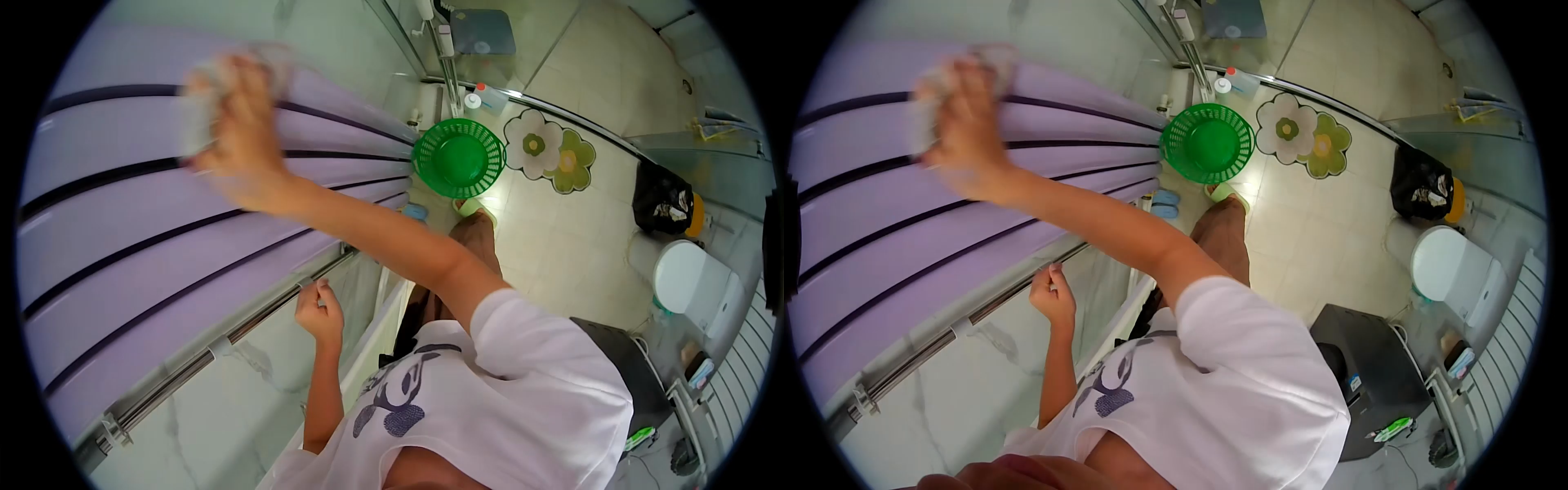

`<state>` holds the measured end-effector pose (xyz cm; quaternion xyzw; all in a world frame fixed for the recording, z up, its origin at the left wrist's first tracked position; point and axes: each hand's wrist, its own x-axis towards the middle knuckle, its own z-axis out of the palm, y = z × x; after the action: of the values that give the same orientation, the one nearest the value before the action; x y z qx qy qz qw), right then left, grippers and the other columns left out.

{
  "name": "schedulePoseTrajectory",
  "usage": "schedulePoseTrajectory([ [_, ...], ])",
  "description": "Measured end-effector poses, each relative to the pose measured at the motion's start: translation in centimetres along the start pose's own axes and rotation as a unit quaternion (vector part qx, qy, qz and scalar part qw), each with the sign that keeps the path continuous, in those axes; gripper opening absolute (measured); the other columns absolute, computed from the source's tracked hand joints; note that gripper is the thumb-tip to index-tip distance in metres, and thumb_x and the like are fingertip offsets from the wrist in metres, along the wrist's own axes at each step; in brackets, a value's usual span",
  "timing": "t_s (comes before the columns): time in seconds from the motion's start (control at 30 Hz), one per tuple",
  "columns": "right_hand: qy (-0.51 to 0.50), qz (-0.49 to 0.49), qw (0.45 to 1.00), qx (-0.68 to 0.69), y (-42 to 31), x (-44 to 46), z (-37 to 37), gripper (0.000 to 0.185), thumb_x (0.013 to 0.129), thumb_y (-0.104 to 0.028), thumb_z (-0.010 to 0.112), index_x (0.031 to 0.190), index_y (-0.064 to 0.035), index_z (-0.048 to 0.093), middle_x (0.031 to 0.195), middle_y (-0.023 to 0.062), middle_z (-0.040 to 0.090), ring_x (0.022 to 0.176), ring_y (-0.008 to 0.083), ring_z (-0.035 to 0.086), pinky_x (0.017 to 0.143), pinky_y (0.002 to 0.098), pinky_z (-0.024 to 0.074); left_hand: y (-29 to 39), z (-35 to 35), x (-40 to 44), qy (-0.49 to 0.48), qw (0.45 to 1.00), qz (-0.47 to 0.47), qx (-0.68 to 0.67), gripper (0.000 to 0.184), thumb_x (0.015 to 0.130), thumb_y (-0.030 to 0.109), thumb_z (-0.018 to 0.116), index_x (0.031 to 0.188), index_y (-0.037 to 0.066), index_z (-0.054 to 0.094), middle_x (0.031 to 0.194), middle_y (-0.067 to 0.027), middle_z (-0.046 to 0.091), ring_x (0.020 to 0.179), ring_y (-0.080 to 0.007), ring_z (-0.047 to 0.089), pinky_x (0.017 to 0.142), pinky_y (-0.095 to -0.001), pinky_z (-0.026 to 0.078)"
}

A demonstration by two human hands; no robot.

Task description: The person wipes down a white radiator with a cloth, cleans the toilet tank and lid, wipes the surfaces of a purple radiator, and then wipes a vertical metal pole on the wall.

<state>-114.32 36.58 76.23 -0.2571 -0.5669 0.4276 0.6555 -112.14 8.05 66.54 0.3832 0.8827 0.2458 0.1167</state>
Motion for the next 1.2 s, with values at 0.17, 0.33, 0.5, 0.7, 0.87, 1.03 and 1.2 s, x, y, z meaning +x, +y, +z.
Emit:
schedulePoseTrajectory([
  [0.17, 0.046, -0.149, 0.988, 0.005, -3.0, 5.4, 2.2, 0.078, 0.066, -0.035, 0.082, 0.137, -0.0220, 0.053, 0.150, 0.0227, 0.037, 0.141, 0.0509, 0.026, 0.114, 0.0687, 0.0197, 6.2, 0.4, 5.4, 0.120, 0.930, 0.323, 0.131, 0.020, 0.088, 0.002, 0.060, 0.104, 0.000, 0.072, 0.125, -0.0188, 0.065, 0.119, -0.0381, 0.060, 0.101, -0.0511, 0.046],
  [0.33, 0.044, -0.066, 0.995, -0.066, 10.2, -2.7, -1.7, 0.071, 0.072, -0.031, 0.075, 0.138, -0.0177, 0.053, 0.148, 0.0204, 0.038, 0.138, 0.0485, 0.033, 0.114, 0.0638, 0.0262, 6.3, 4.0, 8.4, 0.140, 0.908, 0.330, 0.215, 0.031, 0.088, 0.003, 0.060, 0.117, 0.003, 0.072, 0.142, -0.0212, 0.057, 0.136, -0.0390, 0.050, 0.119, -0.0569, 0.026],
  [0.5, 0.018, 0.174, 0.965, -0.197, 29.7, -17.6, -7.0, 0.054, 0.099, -0.021, 0.045, 0.148, 0.0015, 0.040, 0.141, 0.0227, 0.046, 0.130, 0.0378, 0.046, 0.112, 0.0483, 0.0342, 4.0, 7.9, 8.5, 0.135, 0.902, 0.306, 0.274, 0.035, 0.089, 0.005, 0.059, 0.122, 0.006, 0.072, 0.146, -0.0208, 0.055, 0.140, -0.0381, 0.046, 0.123, -0.0558, 0.013],
  [0.7, 0.075, 0.634, 0.769, 0.025, 44.4, -19.8, -11.5, 0.043, 0.105, -0.029, 0.038, 0.132, 0.0012, 0.053, 0.136, 0.0277, 0.052, 0.128, 0.0410, 0.050, 0.107, 0.0495, 0.0395, 1.5, 10.9, 7.5, 0.072, 0.925, 0.279, 0.246, 0.035, 0.089, 0.003, 0.057, 0.120, 0.006, 0.072, 0.145, -0.0202, 0.056, 0.140, -0.0381, 0.047, 0.123, -0.0571, 0.014],
  [0.87, 0.095, 0.546, 0.822, -0.135, 35.4, -19.5, -6.7, 0.047, 0.102, -0.029, 0.044, 0.136, 0.0017, 0.051, 0.139, 0.0283, 0.052, 0.134, 0.0423, 0.045, 0.110, 0.0521, 0.0356, 0.4, 10.2, 5.6, 0.050, 0.950, 0.266, 0.157, 0.034, 0.087, 0.001, 0.056, 0.117, 0.003, 0.073, 0.140, -0.0198, 0.059, 0.136, -0.0375, 0.050, 0.123, -0.0552, 0.020],
  [1.03, 0.036, 0.300, 0.951, -0.056, 7.1, -13.8, -2.5, 0.075, 0.076, -0.009, 0.067, 0.148, -0.0121, 0.046, 0.157, 0.0265, 0.029, 0.143, 0.0500, 0.028, 0.115, 0.0587, 0.0252, -3.4, 8.6, 3.3, -0.018, 0.949, 0.267, 0.166, 0.033, 0.097, 0.009, 0.056, 0.126, -0.001, 0.067, 0.148, -0.0193, 0.051, 0.138, -0.0393, 0.047, 0.116, -0.0561, 0.033],
  [1.2, -0.053, 0.170, 0.983, -0.045, 8.2, -16.4, -2.5, 0.095, 0.066, -0.012, 0.074, 0.155, -0.0213, 0.042, 0.166, 0.0246, 0.011, 0.146, 0.0588, 0.017, 0.117, 0.0701, 0.0135, -3.9, 9.4, 1.7, -0.053, 0.992, 0.109, -0.047, 0.030, 0.095, 0.005, 0.057, 0.122, 0.000, 0.069, 0.148, -0.0188, 0.051, 0.137, -0.0385, 0.048, 0.116, -0.0568, 0.034],
])
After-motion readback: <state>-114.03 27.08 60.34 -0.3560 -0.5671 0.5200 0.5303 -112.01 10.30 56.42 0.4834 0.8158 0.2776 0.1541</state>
